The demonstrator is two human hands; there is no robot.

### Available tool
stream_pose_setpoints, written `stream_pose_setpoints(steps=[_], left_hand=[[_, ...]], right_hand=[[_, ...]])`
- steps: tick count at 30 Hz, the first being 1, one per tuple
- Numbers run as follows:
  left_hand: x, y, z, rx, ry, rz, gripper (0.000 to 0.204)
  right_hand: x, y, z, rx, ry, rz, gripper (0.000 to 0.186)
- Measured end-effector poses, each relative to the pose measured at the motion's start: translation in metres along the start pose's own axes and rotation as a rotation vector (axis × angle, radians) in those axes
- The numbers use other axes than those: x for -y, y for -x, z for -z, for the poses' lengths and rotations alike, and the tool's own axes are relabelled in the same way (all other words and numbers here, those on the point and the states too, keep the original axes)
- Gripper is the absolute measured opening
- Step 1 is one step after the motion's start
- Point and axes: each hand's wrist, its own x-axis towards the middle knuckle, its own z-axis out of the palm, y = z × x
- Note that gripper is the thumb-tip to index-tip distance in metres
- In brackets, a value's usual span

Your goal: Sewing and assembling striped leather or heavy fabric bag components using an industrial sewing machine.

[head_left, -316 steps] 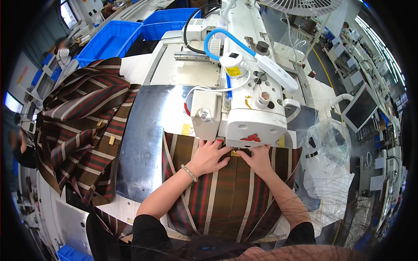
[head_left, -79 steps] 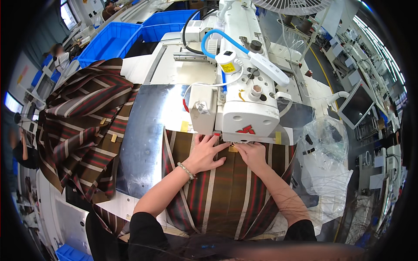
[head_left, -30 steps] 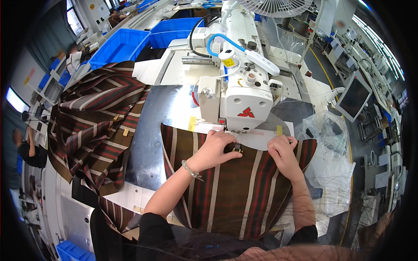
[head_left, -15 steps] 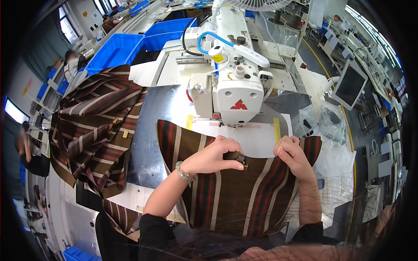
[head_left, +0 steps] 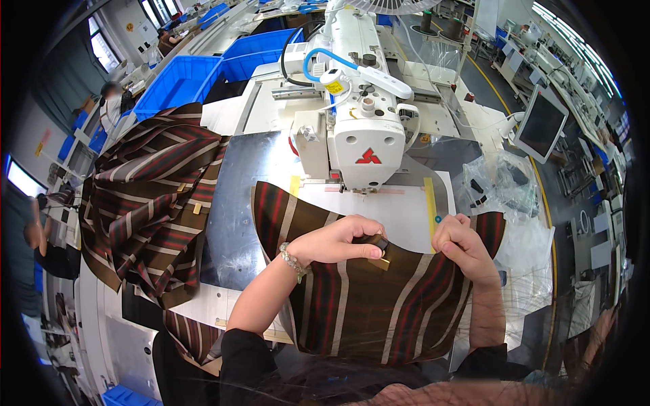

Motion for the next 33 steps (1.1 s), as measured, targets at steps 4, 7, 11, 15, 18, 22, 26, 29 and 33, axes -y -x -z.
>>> stream_pose_setpoints(steps=[4,7,11,15,18,22,26,29,33], left_hand=[[0.003,-0.004,-0.007,0.065,0.097,-0.107,0.029],[0.004,-0.007,-0.015,0.127,0.267,-0.079,0.031],[0.019,-0.011,-0.021,0.222,0.428,-0.134,0.030],[0.018,-0.012,-0.025,0.201,0.467,-0.105,0.030],[0.024,-0.010,-0.025,0.188,0.478,-0.104,0.029],[0.001,-0.009,-0.020,-0.026,0.295,0.005,0.029],[-0.009,-0.006,-0.011,-0.400,-0.534,-0.119,0.015],[-0.003,-0.005,-0.003,-0.440,-0.583,-0.044,0.016],[0.003,-0.018,-0.001,-0.499,-0.651,-0.073,0.015]], right_hand=[[0.007,0.006,-0.001,0.022,-0.056,0.028,0.021],[0.011,0.008,-0.002,0.029,-0.095,0.052,0.023],[0.011,0.010,-0.001,0.028,-0.113,0.064,0.024],[0.010,0.012,-0.001,0.020,-0.110,0.058,0.025],[0.009,0.012,-0.002,0.007,-0.114,0.067,0.024],[-0.001,0.017,0.000,-0.163,0.095,-0.021,0.017],[0.008,0.020,-0.007,-0.476,0.605,-0.094,0.008],[0.011,0.031,-0.023,-0.662,0.891,-0.126,0.014],[0.040,0.072,-0.027,-0.340,0.556,-0.463,0.024]])
